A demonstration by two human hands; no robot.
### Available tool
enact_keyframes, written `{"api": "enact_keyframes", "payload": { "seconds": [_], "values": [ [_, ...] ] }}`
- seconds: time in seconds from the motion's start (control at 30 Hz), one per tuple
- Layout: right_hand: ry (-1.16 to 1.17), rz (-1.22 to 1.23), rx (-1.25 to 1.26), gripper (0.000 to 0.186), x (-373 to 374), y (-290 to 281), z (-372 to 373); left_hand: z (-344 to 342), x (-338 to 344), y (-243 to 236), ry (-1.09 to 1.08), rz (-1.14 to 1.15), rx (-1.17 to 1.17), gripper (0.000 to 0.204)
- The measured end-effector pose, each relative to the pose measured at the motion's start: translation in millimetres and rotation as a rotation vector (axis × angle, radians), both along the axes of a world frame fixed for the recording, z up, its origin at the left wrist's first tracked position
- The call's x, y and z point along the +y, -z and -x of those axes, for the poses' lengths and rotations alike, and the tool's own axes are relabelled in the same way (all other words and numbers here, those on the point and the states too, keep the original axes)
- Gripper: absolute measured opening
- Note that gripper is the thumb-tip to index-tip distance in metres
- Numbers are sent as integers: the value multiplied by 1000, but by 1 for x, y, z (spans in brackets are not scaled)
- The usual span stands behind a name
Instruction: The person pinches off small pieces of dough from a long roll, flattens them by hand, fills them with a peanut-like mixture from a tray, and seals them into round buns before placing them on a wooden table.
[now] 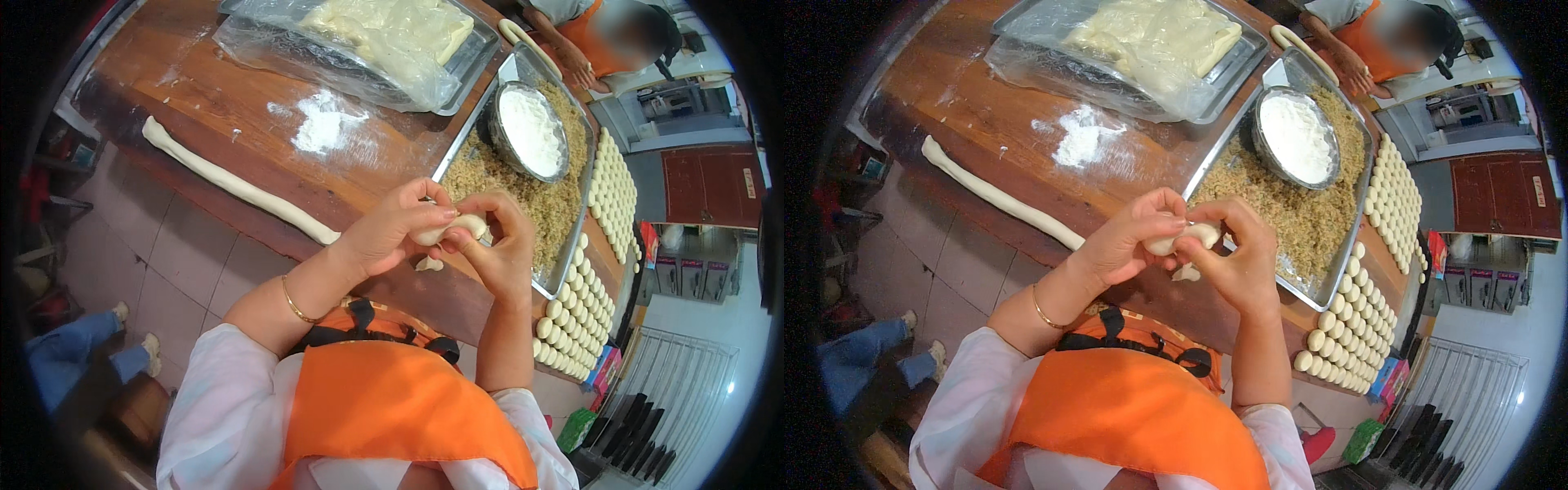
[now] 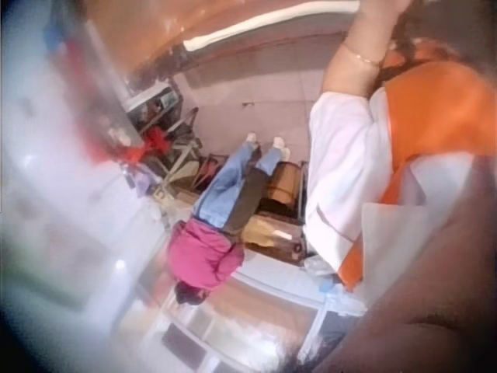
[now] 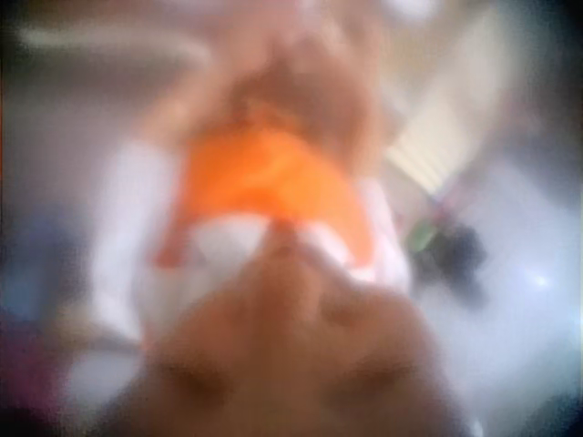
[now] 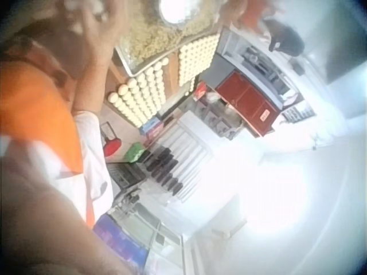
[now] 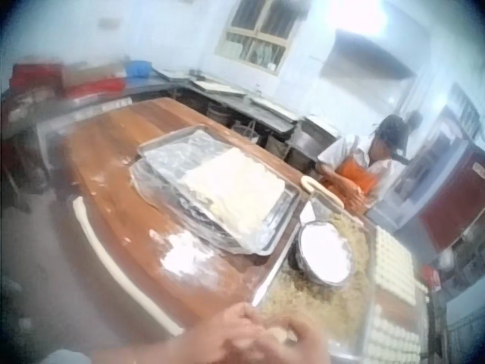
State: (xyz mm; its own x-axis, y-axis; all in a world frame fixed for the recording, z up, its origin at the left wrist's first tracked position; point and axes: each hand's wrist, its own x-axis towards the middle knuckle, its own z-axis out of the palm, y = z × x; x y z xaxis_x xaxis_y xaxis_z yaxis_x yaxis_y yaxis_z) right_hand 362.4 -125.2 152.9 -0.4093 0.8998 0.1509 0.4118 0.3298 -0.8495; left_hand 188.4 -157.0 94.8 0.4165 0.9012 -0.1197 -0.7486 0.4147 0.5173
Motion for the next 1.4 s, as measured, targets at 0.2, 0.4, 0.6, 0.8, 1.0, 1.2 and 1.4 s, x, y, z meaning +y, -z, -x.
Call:
{"api": "enact_keyframes", "payload": {
  "seconds": [0.2, 0.4, 0.6, 0.8, 1.0, 1.2, 1.4],
  "values": [
    [88, 306, 183, 34, -5, 43, -2, 26, 15, 38, -240, -129, 592, 11],
    [-99, -29, -128, 43, -24, 62, 11, 52, 18, 81, -611, -368, 1486, 19],
    [-76, 23, -25, 30, -22, 65, -3, 62, 15, 75, -515, -564, 1639, 15],
    [-80, 122, 79, 21, -27, 69, -11, 68, 21, 82, -439, -543, 1592, 20],
    [-108, 65, 87, 17, -25, 69, -24, 61, 23, 73, -438, -505, 1671, 26],
    [-79, 111, 135, 15, -29, 77, -35, 65, 24, 78, -385, -558, 1755, 27],
    [-56, 141, 182, 15, -33, 81, -51, 73, 35, 68, -388, -370, 1667, 38]
  ]
}}
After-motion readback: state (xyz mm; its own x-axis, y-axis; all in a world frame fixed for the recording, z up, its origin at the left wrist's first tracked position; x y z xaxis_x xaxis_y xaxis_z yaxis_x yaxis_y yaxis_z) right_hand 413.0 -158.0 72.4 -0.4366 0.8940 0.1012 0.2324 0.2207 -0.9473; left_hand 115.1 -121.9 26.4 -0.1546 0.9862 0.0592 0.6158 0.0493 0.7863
